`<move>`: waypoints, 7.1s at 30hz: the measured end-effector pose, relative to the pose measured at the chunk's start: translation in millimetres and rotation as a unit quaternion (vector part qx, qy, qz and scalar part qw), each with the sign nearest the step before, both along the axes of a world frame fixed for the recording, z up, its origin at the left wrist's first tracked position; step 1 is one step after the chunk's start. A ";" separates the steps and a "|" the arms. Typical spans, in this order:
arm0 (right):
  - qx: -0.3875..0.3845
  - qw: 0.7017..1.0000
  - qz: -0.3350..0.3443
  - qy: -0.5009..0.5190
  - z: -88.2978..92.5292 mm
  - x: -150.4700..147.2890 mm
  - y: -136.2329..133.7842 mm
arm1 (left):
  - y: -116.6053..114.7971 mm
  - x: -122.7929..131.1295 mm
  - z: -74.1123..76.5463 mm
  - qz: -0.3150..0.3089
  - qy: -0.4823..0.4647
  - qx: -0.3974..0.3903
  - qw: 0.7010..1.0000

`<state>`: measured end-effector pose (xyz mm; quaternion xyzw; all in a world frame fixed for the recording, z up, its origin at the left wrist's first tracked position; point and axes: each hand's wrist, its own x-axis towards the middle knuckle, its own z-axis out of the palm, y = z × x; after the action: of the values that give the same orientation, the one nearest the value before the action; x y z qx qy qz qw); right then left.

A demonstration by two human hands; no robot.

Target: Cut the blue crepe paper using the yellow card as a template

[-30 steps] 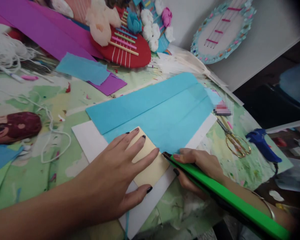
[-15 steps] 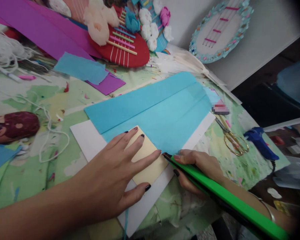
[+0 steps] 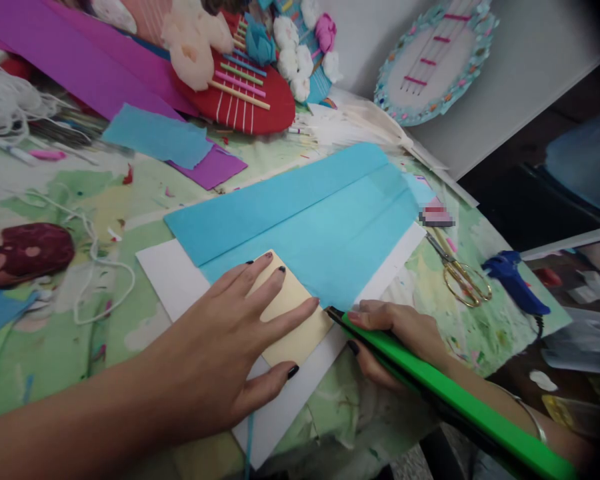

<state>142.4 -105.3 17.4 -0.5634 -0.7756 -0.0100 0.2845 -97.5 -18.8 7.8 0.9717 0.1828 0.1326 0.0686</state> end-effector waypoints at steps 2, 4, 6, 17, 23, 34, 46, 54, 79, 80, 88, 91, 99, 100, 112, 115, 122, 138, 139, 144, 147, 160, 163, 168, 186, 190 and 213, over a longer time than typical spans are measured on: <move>0.016 1.000 0.010 0.002 -0.1 0.1 -0.7 | 0.6 -0.7 -0.2 -0.001 0.001 0.000 1.000; 0.025 1.000 0.009 0.001 -0.5 0.6 -1.6 | 1.1 -0.9 -0.2 -0.004 -0.003 -0.002 1.000; 0.024 1.000 0.005 0.003 -0.8 1.1 -2.6 | 1.4 -0.7 -0.2 -0.005 -0.005 -0.003 1.000; 0.011 0.999 0.038 -0.003 1.8 6.9 -6.1 | 0.7 -0.3 -1.9 0.002 -0.013 -0.001 1.000; 0.013 0.999 0.039 0.000 1.9 7.3 -7.6 | 1.4 -0.6 -2.9 0.001 0.001 -0.002 1.000; 0.018 0.999 0.048 0.016 5.2 5.5 -10.4 | -1.7 -0.1 -3.5 0.008 -0.016 -0.007 1.000; 0.053 0.998 0.030 0.000 3.3 7.5 -13.5 | 1.6 -0.8 -2.2 0.000 0.000 0.000 1.000; 0.040 0.995 0.019 0.090 -2.9 11.8 -20.4 | 2.6 -0.3 -3.2 -0.008 -0.002 0.014 1.000; -0.032 0.998 -0.028 0.047 -6.3 16.4 -8.5 | -0.5 -3.3 -3.2 0.034 0.026 0.030 0.999; -0.036 0.998 -0.025 0.051 -6.8 16.3 -8.7 | -1.2 -2.8 -2.3 0.036 0.024 0.028 0.999; -0.040 0.992 0.003 0.116 -7.3 16.5 -9.4 | -2.6 -1.8 -2.6 0.012 0.015 0.044 0.999; -0.039 0.985 0.010 0.170 -3.3 15.1 -10.4 | -3.9 -1.6 -1.8 0.003 0.022 0.055 0.998; -0.097 0.929 0.027 0.355 33.9 18.9 21.1 | -15.8 -0.5 -0.5 0.030 0.023 0.056 0.998; -0.107 0.916 0.060 0.382 40.2 18.9 31.8 | -17.3 0.0 -0.7 0.039 0.023 0.050 0.998; -0.437 0.725 0.202 0.493 39.1 -46.2 141.9 | -26.1 7.4 7.5 0.084 0.039 -0.013 0.996; -0.465 0.706 0.206 0.493 26.5 -54.6 148.6 | -23.5 8.4 6.5 0.090 0.042 -0.010 0.995; -0.454 0.739 0.194 0.458 8.0 -48.9 148.8 | -18.1 7.5 0.2 0.086 0.009 0.046 0.995; -0.407 0.816 0.173 0.373 13.4 -51.2 144.8 | -18.1 9.2 -2.0 0.093 0.018 0.055 0.994; -0.407 0.816 0.173 0.372 13.5 -51.2 144.6 | -17.8 9.1 -1.9 0.092 0.018 0.056 0.994; -0.390 0.834 0.175 0.348 14.3 -51.6 144.2 | -18.3 9.2 -2.7 0.094 0.015 0.050 0.994; -0.364 0.853 0.180 0.327 14.9 -52.6 143.7 | -18.8 9.7 -3.0 0.092 0.012 0.052 0.994; -0.356 0.859 0.177 0.322 15.4 -52.7 144.2 | -18.8 8.7 -1.6 0.090 0.014 0.057 0.994; -0.349 0.864 0.181 0.313 16.2 -52.9 143.6 | -18.8 8.6 -0.8 0.087 0.011 0.049 0.995; -0.342 0.870 0.182 0.305 17.4 -52.0 143.6 | -18.7 9.3 -0.5 0.087 0.012 0.042 0.995; -0.348 0.862 0.177 0.322 17.0 -50.6 144.5 | -17.4 9.6 -0.4 0.082 0.034 0.050 0.995; -0.342 0.868 0.178 0.312 17.2 -50.0 144.8 | -18.3 9.2 -0.1 0.084 0.028 0.053 0.995; -0.351 0.864 0.171 0.317 15.6 -44.8 146.7 | -19.5 9.5 -0.7 0.092 0.022 0.053 0.994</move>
<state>97.6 41.5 33.0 -0.4577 -0.6799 0.4910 0.2952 -88.0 -38.3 7.1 0.9558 0.2654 0.1266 0.0001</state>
